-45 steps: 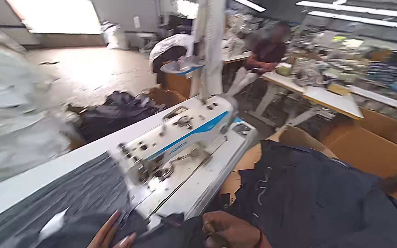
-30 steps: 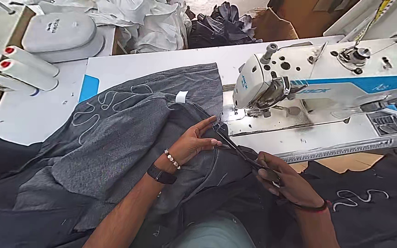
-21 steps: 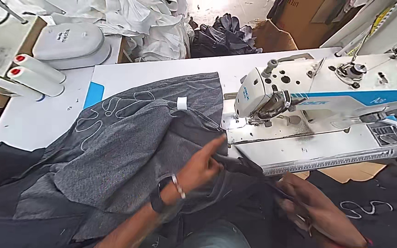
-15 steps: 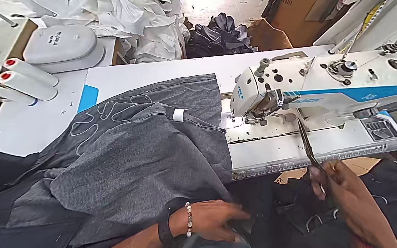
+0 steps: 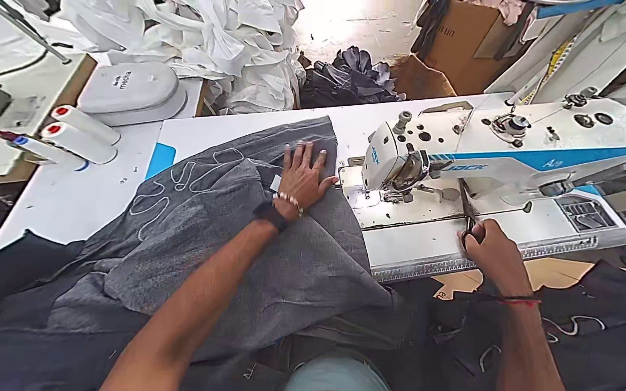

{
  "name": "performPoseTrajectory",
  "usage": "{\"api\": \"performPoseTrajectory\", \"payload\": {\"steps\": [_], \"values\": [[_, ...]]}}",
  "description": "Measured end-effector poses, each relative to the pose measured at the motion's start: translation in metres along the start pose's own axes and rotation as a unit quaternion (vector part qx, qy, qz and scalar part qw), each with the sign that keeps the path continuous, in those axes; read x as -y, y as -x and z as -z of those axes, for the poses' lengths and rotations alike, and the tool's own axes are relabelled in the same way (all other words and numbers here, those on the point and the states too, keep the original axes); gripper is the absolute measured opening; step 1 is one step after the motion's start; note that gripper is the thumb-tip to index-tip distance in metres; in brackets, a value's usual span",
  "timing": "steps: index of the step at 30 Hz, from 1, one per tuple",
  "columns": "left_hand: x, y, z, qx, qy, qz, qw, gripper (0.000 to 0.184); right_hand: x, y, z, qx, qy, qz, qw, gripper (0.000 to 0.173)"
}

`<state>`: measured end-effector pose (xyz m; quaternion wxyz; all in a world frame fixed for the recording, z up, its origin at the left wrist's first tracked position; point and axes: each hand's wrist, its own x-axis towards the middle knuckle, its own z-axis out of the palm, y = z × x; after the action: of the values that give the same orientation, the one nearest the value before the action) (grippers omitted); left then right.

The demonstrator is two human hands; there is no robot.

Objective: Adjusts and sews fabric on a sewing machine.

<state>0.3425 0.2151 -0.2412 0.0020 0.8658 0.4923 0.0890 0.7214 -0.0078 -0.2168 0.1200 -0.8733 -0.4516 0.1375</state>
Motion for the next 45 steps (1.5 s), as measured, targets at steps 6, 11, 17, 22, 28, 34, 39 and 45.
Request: {"api": "performPoseTrajectory", "payload": {"steps": [6, 11, 17, 22, 28, 34, 39, 45], "values": [[-0.043, 0.099, -0.019, -0.001, 0.059, -0.049, 0.997, 0.087, -0.011, 0.016, -0.002, 0.008, -0.133, -0.013, 0.991, 0.036], [-0.053, 0.136, -0.009, 0.037, 0.068, -0.105, 0.991, 0.087, 0.011, 0.089, -0.023, 0.008, -0.408, 0.014, 0.913, 0.029], [-0.083, 0.148, -0.009, 0.021, 0.071, -0.081, 0.994, 0.09, -0.009, 0.163, -0.035, 0.156, -0.421, 0.162, 0.879, 0.028], [-0.088, 0.152, -0.015, 0.014, 0.073, -0.086, 0.994, 0.093, -0.026, 0.171, -0.031, 0.197, -0.306, 0.232, 0.902, 0.036], [-0.083, 0.137, -0.013, 0.048, 0.09, -0.173, 0.98, 0.093, -0.027, 0.167, -0.03, 0.247, -0.259, 0.254, 0.899, 0.038], [-0.083, 0.134, -0.014, 0.049, 0.081, -0.191, 0.977, 0.095, -0.01, 0.169, -0.042, 0.208, -0.232, 0.257, 0.915, 0.036], [-0.082, 0.134, -0.015, 0.046, 0.065, -0.186, 0.979, 0.106, -0.036, 0.173, -0.028, 0.209, -0.273, 0.235, 0.909, 0.041], [-0.082, 0.134, -0.014, 0.053, 0.054, -0.198, 0.977, 0.11, -0.003, 0.17, -0.041, 0.217, -0.187, 0.256, 0.923, 0.033]]}}
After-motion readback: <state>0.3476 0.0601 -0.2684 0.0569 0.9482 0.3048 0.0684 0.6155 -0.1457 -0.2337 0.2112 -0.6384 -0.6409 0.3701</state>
